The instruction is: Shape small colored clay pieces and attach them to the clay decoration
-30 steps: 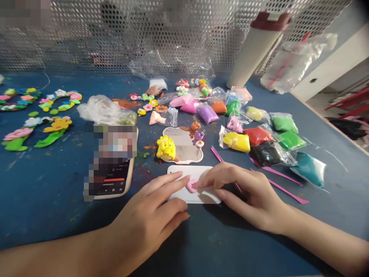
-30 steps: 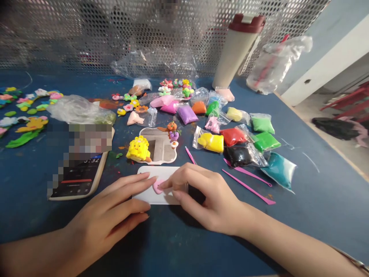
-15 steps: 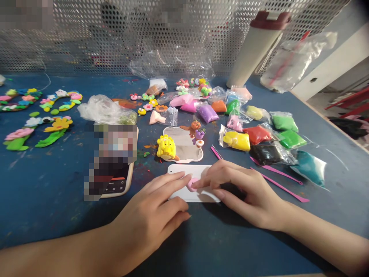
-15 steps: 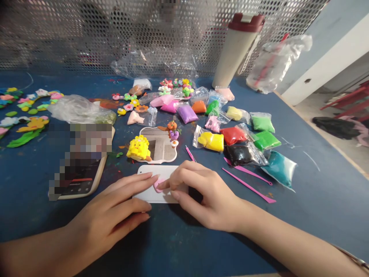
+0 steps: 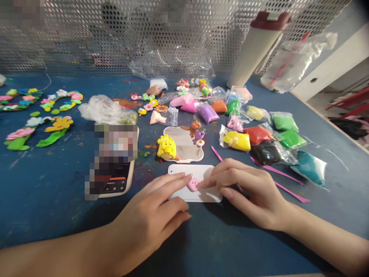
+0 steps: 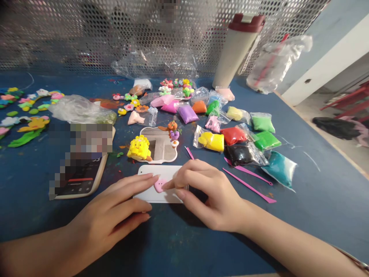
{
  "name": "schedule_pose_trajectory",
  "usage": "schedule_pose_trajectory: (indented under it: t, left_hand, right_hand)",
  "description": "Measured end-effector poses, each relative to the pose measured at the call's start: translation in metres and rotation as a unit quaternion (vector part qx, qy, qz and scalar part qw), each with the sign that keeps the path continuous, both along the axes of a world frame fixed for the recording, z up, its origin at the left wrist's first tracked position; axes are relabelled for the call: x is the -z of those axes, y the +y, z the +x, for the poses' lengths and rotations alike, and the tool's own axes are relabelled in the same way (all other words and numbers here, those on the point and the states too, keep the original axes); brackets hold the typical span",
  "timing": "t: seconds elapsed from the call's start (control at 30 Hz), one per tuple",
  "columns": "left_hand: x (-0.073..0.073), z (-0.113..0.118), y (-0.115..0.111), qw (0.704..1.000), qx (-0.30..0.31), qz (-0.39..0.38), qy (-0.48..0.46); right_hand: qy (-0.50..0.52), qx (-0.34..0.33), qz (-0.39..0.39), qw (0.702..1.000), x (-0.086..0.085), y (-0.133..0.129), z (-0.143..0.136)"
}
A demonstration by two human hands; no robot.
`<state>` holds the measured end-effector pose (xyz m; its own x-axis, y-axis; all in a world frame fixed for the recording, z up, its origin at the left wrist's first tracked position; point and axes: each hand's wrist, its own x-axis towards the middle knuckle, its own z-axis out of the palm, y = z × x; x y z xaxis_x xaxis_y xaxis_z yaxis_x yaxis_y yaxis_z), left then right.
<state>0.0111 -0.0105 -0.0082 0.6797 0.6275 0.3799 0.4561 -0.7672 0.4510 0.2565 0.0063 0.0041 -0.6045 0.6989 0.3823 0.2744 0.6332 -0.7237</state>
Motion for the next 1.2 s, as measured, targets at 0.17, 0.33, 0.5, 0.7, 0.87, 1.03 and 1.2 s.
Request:
schedule_pose_trajectory:
  t: [0.17, 0.33, 0.5, 0.7, 0.87, 1.03, 1.2]
  left_hand:
    - [-0.001, 0.001, 0.0, 1.0, -0.002, 0.004, 0.0]
    - [0.001, 0.0, -0.001, 1.0, -0.001, -0.007, 0.001]
    - [-0.004, -0.005, 0.0, 0.998, -0.006, -0.047, -0.051]
    - [-0.025, -0.003, -0.002, 0.971, 0.03, -0.222, -0.086]
    - [-0.034, 0.012, -0.001, 0.896, -0.041, -0.423, -0.125]
    - [-0.032, 0.033, 0.011, 0.825, -0.064, -0.519, -0.214]
    - [-0.038, 0.045, 0.018, 0.799, -0.1, -0.534, -0.259]
  right_hand:
    - [-0.007, -0.024, 0.007, 1.0, 0.0, 0.001, -0.002]
    - [0.001, 0.001, 0.009, 1.0, -0.001, 0.0, 0.0]
    - [0.072, 0.113, -0.026, 0.991, 0.0, -0.006, 0.004]
    - [0.067, 0.152, 0.034, 0.986, -0.005, -0.007, 0.009]
    - [0.01, 0.151, 0.11, 0.982, -0.027, -0.004, 0.002]
    - [0.012, 0.151, 0.1, 0.983, -0.042, -0.002, -0.018]
    - [0.067, 0.163, 0.071, 0.982, -0.028, -0.002, -0.027]
